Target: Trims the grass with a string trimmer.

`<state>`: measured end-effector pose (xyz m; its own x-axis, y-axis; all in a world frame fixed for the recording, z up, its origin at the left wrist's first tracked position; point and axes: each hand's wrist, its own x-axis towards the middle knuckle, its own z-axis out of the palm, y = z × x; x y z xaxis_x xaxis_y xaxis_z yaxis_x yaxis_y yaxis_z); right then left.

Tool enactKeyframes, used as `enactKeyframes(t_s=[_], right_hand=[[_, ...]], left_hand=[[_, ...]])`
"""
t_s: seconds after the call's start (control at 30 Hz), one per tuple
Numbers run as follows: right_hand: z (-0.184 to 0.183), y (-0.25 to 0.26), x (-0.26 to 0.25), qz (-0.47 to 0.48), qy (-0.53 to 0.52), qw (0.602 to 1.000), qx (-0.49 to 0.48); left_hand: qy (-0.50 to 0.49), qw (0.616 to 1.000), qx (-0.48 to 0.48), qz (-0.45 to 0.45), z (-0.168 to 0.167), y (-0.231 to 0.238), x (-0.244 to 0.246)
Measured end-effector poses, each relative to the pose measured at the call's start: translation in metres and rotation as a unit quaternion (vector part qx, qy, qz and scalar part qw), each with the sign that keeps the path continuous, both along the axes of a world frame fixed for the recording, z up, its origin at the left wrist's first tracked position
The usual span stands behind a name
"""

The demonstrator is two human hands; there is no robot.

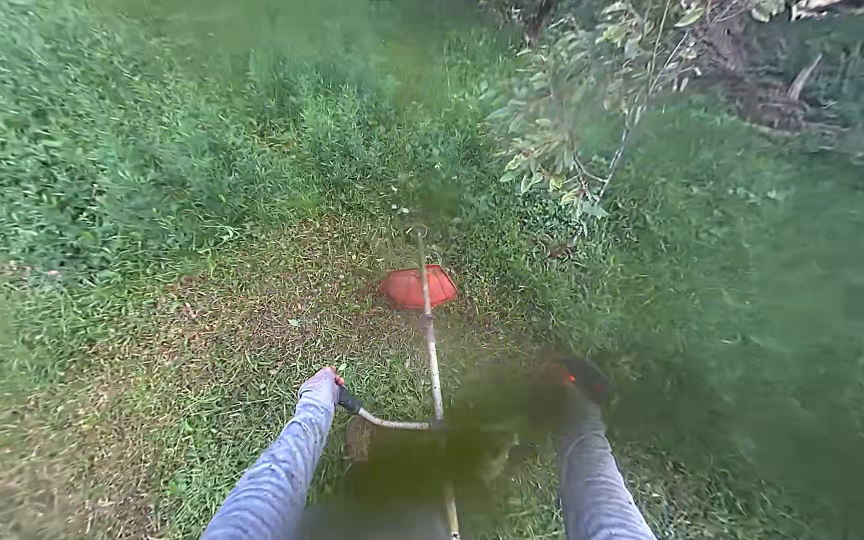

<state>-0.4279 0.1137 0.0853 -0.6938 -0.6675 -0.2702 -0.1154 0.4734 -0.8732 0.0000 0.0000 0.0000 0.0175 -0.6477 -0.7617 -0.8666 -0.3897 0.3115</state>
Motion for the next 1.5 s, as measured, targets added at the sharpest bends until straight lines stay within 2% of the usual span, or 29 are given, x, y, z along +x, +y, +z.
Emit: enactKeyframes(t_s=[0.03,0.07,0.1,0.17,0.23,0.3,0.37,0.43,0.5,0.53,0.57,0.63,0.7,0.8,0.9,0.97,1.0,1.07,1.13,1.2,1.27,1.3,1.37,1.4,1.43,1.47,1.5], right_hand=[[-0.023,-0.001,-0.006,-0.02,0.059,0.994,-0.092],[0.002,-0.007,-0.01,-0.021,-0.017,0.999,0.019],[0.009,-0.018,-0.017,-0.081,-0.059,0.993,0.066],[-0.02,-0.034,-0.026,-0.175,-0.015,0.984,0.042],[0.009,-0.048,-0.016,-0.134,-0.087,0.981,0.108],[0.03,-0.067,0.012,-0.1,-0.049,0.983,0.142],[0.046,-0.084,0.037,-0.049,-0.008,0.977,0.209],[0.026,-0.094,0.035,-0.006,-0.041,0.98,0.195],[-0.024,-0.101,0.036,-0.006,0.019,0.997,0.078],[-0.015,-0.11,0.05,0.004,-0.001,0.997,0.08],[0.01,-0.122,0.073,0.015,-0.034,0.992,0.12],[0.038,-0.144,0.119,0.018,-0.032,0.984,0.177],[0.022,-0.16,0.141,0.048,-0.024,0.99,0.129],[0.028,-0.175,0.197,0.091,-0.065,0.99,0.089],[0.02,-0.195,0.234,0.13,-0.053,0.983,0.114],[0.036,-0.206,0.274,0.168,-0.042,0.971,0.165],[0.045,-0.209,0.294,0.181,-0.05,0.965,0.182],[0.026,-0.213,0.324,0.19,-0.015,0.977,0.1],[0.032,-0.22,0.356,0.228,-0.012,0.967,0.108],[0.024,-0.223,0.377,0.257,-0.006,0.964,0.074],[0.018,-0.222,0.408,0.276,-0.013,0.961,0.016],[0.03,-0.221,0.434,0.279,-0.009,0.96,0.035],[0.073,-0.216,0.495,0.321,0.009,0.933,0.162],[0.078,-0.213,0.515,0.344,0.026,0.923,0.173],[0.066,-0.212,0.526,0.354,0.031,0.925,0.13],[0.055,-0.214,0.538,0.37,0.02,0.923,0.103],[0.047,-0.216,0.552,0.387,0.01,0.917,0.099]], left_hand=[[0.01,1.0,0.002,0.013,-0.002,-0.01,-0.005],[0.03,0.998,0.0,0.052,-0.007,-0.018,-0.011],[0.052,0.994,-0.006,0.093,-0.013,-0.024,-0.015],[0.059,0.991,-0.016,0.117,-0.018,-0.03,-0.017],[0.028,0.997,0.001,0.077,-0.011,-0.039,-0.01],[0.032,0.994,0.004,0.105,-0.01,-0.043,0.001],[0.012,0.996,0.002,0.083,-0.007,-0.04,0.019],[-0.022,0.999,0.005,0.047,-0.009,-0.037,0.04],[-0.029,0.998,0.016,0.05,-0.011,-0.03,0.065],[-0.024,0.997,0.019,0.071,-0.014,-0.027,0.078],[-0.019,0.995,0.019,0.091,-0.016,-0.022,0.092],[-0.023,0.994,0.025,0.103,-0.013,-0.011,0.119],[-0.012,0.988,0.035,0.148,-0.002,0.006,0.146],[0.03,0.946,-0.014,0.324,0.002,0.038,0.18],[-0.002,0.951,0.016,0.31,0.002,0.059,0.214],[-0.009,0.958,0.036,0.283,0.003,0.074,0.238],[-0.007,0.953,0.04,0.299,0.002,0.083,0.248],[0.0,0.931,0.023,0.364,-0.007,0.103,0.265],[0.0,0.914,0.0,0.405,-0.026,0.121,0.281],[-0.001,0.914,0.009,0.406,-0.029,0.136,0.299],[0.034,0.874,-0.014,0.485,-0.037,0.153,0.315],[0.031,0.864,-0.023,0.502,-0.042,0.161,0.324],[0.034,0.846,-0.035,0.531,-0.053,0.175,0.341],[0.037,0.833,-0.042,0.55,-0.058,0.185,0.349],[0.067,0.797,-0.052,0.597,-0.056,0.195,0.356],[0.102,0.744,-0.065,0.657,-0.048,0.204,0.362],[0.099,0.703,-0.082,0.7,-0.049,0.213,0.366]])
